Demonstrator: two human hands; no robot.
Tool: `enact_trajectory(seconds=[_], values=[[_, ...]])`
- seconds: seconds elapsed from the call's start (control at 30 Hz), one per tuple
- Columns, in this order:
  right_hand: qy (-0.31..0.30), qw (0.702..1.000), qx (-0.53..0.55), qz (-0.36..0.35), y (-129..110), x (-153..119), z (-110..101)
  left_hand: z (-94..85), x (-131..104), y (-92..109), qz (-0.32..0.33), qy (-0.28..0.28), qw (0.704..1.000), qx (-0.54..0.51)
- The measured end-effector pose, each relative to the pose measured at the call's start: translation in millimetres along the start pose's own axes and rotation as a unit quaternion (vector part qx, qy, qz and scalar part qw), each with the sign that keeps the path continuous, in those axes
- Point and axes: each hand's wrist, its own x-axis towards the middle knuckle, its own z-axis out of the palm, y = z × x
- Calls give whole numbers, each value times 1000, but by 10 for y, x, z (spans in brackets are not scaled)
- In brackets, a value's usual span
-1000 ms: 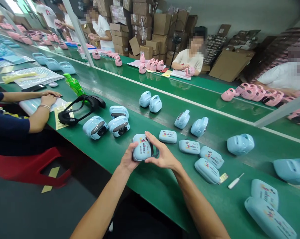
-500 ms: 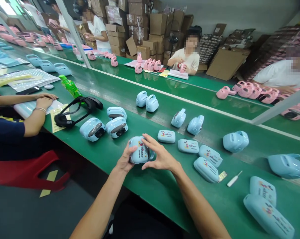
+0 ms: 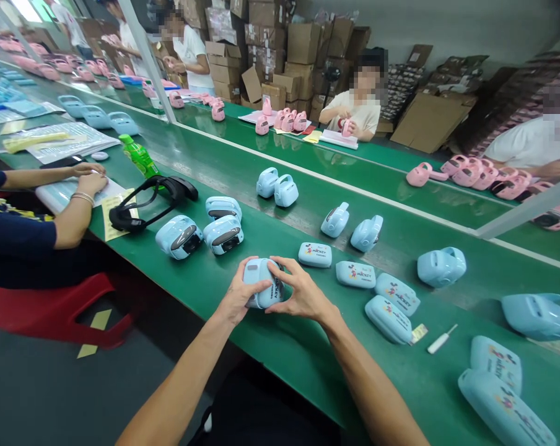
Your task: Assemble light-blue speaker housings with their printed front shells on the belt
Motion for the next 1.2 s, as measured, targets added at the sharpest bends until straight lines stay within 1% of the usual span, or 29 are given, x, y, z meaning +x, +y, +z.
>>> enact_trajectory(seconds=[0.13, 0.3, 0.5, 0.67, 0.77, 0.97, 1.07, 1.2], values=[[4, 1000, 7, 22, -30, 1, 16, 25, -15, 18, -26, -9, 1000, -11], [9, 1000, 19, 20, -62, 6, 11, 33, -9, 20, -35, -10, 999, -27], [-1, 999, 26, 43, -51, -14, -6, 13, -5, 0, -31, 13, 999, -12], [4, 998, 39, 42, -52, -18, 4, 25, -16, -10, -36, 4, 999, -22], [3, 998, 40, 49, -55, -27, -11, 21, -22, -11, -34, 8, 999, -14], [-18, 997, 42, 65, -65, -23, -65, -13, -35, 11, -45, 5, 999, -1], [-19, 996, 47, 71, -74, -10, -39, -8, -41, 5, -53, 9, 998, -13], [0, 996, 64, 64, -71, -3, 35, 31, -47, -31, -55, 14, 997, -47]])
